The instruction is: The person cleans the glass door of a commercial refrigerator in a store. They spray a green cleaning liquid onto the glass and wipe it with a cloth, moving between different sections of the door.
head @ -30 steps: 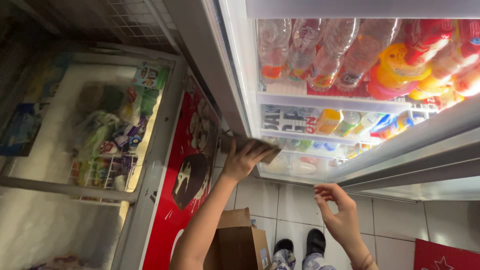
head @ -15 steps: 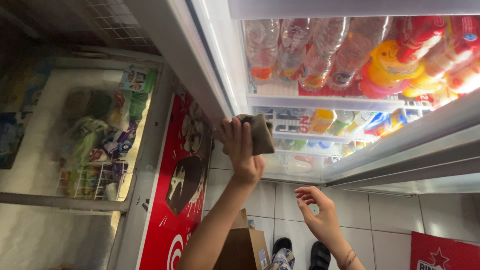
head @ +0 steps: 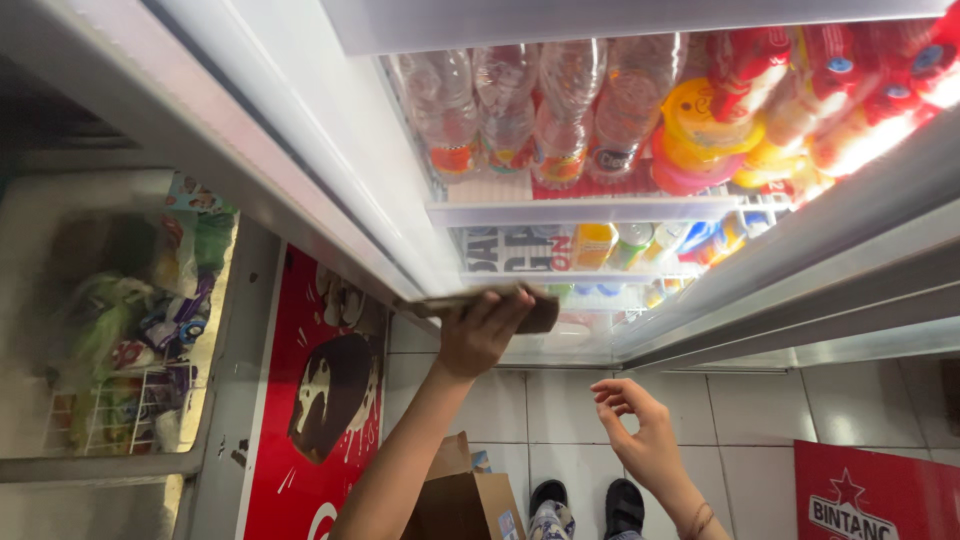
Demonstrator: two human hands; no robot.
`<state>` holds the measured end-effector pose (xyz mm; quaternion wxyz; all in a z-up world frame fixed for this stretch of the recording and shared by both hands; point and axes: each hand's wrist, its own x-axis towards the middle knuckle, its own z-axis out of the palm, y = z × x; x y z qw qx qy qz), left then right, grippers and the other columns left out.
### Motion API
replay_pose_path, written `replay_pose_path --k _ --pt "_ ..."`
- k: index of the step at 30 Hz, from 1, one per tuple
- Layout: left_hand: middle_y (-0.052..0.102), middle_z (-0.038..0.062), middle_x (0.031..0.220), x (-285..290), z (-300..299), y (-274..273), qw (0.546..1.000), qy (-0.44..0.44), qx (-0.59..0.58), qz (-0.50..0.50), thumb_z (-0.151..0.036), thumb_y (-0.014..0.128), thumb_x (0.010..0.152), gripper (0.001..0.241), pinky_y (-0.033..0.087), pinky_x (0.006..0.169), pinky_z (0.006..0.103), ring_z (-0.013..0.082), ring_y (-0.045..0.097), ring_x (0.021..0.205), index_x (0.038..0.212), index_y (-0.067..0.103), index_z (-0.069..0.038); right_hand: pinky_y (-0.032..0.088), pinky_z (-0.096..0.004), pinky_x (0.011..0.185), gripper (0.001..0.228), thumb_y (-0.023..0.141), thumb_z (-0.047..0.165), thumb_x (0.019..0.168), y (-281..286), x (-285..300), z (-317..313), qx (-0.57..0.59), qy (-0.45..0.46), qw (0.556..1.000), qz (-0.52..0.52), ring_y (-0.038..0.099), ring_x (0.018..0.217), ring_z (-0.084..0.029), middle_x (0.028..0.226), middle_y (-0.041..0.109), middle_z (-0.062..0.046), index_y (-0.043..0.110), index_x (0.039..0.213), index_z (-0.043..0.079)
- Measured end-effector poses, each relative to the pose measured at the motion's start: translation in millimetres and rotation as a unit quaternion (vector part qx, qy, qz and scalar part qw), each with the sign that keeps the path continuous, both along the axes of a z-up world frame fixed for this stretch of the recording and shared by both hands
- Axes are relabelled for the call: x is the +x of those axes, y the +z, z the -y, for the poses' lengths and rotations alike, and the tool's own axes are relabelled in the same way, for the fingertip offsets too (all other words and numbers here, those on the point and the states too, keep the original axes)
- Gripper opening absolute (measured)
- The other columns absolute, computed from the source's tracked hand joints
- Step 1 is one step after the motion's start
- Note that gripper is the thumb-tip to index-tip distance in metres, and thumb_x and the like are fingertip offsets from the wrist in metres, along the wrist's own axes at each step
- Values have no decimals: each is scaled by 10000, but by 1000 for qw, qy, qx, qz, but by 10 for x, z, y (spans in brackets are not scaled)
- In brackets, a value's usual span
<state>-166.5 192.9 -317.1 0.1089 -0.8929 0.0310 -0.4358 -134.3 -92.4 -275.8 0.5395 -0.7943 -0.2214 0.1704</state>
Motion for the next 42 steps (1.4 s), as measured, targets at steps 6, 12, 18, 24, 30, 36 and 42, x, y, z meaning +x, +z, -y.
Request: replay_pose_path --k 6,12,18,24,30,36,42 --pt "538 -18 1488 398 334 671 991 -9 -81 106 -293 563 955 441 -44 1074 857 442 397 1327 1384 662 -256 569 -288 788 220 650 32 860 -89 204 88 33 -2 999 36 714 838 -135 900 757 -54 727 1066 36" --pt "531 -215 1545 208 431 -749 996 16 55 -67 -262 629 1011 559 29 1234 723 127 452 1222 1551 573 -396 559 -290 826 221 672 23 873 -603 404 211 81 -3 993 90 719 879 -138 925 761 -54 713 1089 32" --pt "482 -214 1597 84 34 -1541 955 4 291 -48 -460 561 1026 631 -35 1219 707 65 379 1506 1626 366 -442 557 -287 878 240 642 2 878 -1357 663 348 141 25 983 112 728 914 -140 966 756 -64 695 1112 1" --pt "489 47 1576 723 214 -452 979 26 -51 198 -159 530 979 459 48 1168 795 459 322 1523 1403 691 -233 520 -324 930 238 623 -46 889 -2017 875 469 245 56 961 115 687 990 -183 1009 705 -114 668 1122 -38" --pt "575 19 1514 1388 1139 -1071 986 -114 64 99 -147 625 945 460 283 1235 644 249 521 1394 1390 680 -246 560 -419 976 334 554 -174 853 -2950 1114 588 382 48 911 147 700 1045 -268 1039 695 -190 666 1155 -85" --pt "614 -82 1463 876 954 -2561 971 -159 176 -16 -300 665 1012 482 406 1091 414 114 612 1218 1490 639 -237 606 -417 957 509 531 -244 775 -3827 1811 829 445 214 836 238 732 1085 -282 1109 707 -185 595 1240 -46" --pt "362 91 1657 1203 878 -1060 958 53 -54 276 -298 635 992 557 55 1237 748 464 260 1562 1520 536 -149 558 -459 1018 443 542 -251 794 -4100 1942 859 385 94 887 236 732 1071 -283 1043 721 -189 647 1174 -49"
